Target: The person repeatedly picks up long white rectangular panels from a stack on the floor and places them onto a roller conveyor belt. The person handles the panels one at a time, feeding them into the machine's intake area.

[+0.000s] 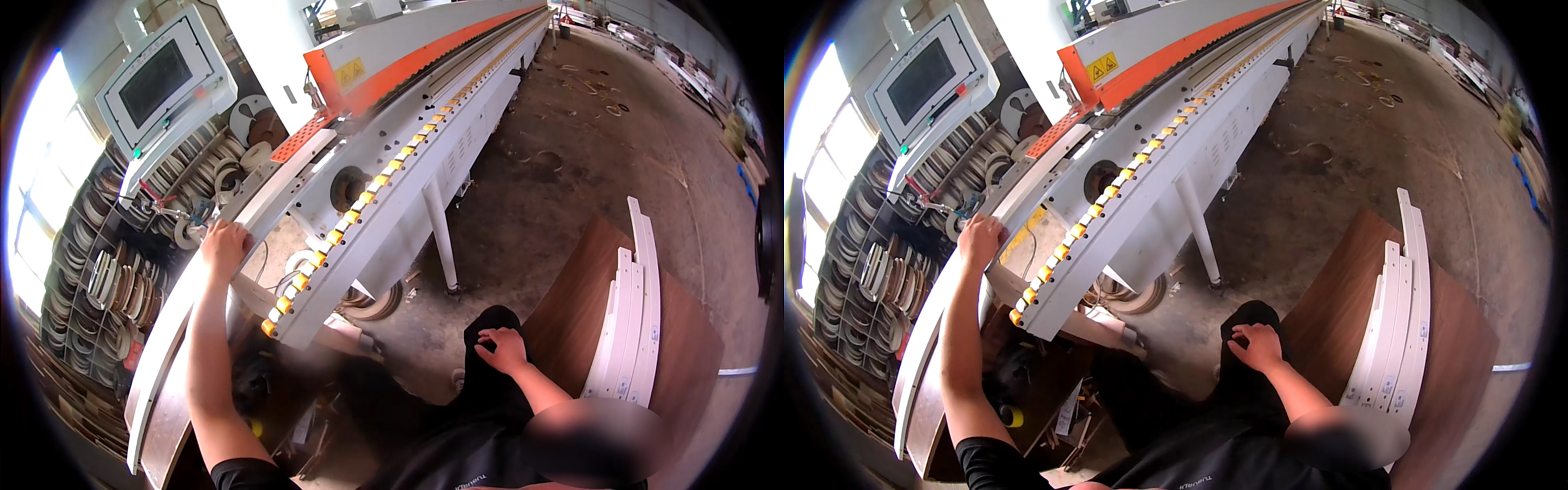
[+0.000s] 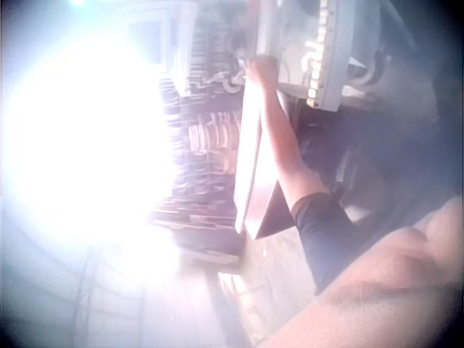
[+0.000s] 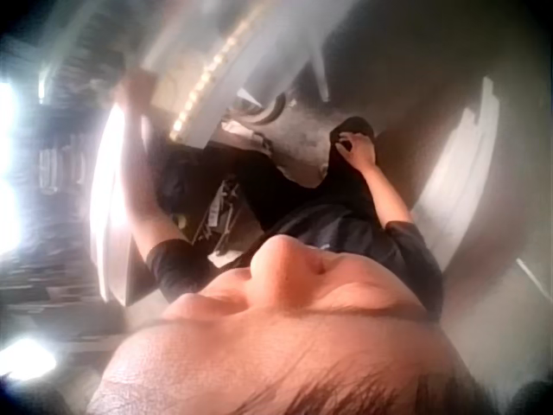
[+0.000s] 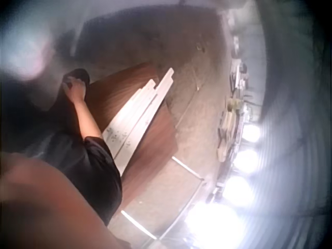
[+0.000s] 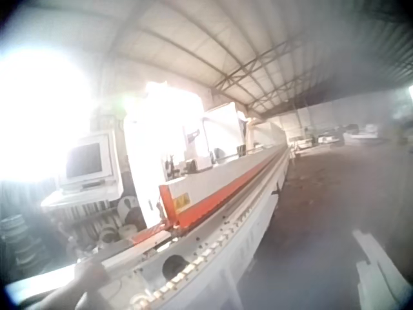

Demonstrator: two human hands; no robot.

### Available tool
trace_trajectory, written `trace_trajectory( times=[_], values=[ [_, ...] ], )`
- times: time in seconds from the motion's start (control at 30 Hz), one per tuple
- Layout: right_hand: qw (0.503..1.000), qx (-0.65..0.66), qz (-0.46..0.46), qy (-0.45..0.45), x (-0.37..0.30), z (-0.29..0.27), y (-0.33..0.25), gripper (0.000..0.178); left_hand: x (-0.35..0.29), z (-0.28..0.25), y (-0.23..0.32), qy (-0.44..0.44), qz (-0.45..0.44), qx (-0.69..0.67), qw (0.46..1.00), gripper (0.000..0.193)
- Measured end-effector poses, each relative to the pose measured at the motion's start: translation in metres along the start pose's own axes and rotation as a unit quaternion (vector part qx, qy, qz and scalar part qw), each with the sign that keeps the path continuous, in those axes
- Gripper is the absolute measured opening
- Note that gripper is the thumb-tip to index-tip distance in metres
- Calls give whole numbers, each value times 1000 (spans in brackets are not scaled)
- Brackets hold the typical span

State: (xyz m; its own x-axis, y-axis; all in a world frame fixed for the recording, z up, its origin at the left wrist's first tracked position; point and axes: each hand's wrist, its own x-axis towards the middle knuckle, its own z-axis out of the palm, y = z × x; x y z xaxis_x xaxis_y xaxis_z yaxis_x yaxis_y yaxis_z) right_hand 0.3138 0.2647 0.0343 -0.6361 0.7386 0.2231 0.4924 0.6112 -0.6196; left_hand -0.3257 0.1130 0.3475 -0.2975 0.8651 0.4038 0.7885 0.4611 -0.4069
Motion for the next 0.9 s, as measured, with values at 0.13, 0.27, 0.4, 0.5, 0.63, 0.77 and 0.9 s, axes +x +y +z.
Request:
trace_trajectory(
  times=[0.13, 0.27, 0.4, 0.5, 0.63, 0.77, 0.9],
  values=[
    [1000, 0, -2, 11, 3, 8, 3, 34, 2, 7, -11, 4, -30, -14, 999, 19],
    [1000, -8, 7, 11, 6, 10, 3, 33, 9, -5, 11, 15, -69, 19, 997, 18],
    [1000, 3, 13, 3, 10, 15, 2, 32, 8, 10, -3, 27, -81, 9, 996, 20],
    [1000, 8, 1, 12, 12, 17, 1, 31, 13, 9, 1, 17, -83, -1, 996, 23],
    [1000, 13, -19, 6, 18, 21, -5, 30, 28, 8, 10, 14, -88, -23, 996, 27],
    [1000, 9, -18, -7, 21, 22, -7, 28, 61, -6, 45, -1, -92, -25, 995, 28],
    [1000, 8, 3, -4, 17, 20, -2, 28, 79, 4, 49, 17, -85, -65, 994, 29]
  ],
)
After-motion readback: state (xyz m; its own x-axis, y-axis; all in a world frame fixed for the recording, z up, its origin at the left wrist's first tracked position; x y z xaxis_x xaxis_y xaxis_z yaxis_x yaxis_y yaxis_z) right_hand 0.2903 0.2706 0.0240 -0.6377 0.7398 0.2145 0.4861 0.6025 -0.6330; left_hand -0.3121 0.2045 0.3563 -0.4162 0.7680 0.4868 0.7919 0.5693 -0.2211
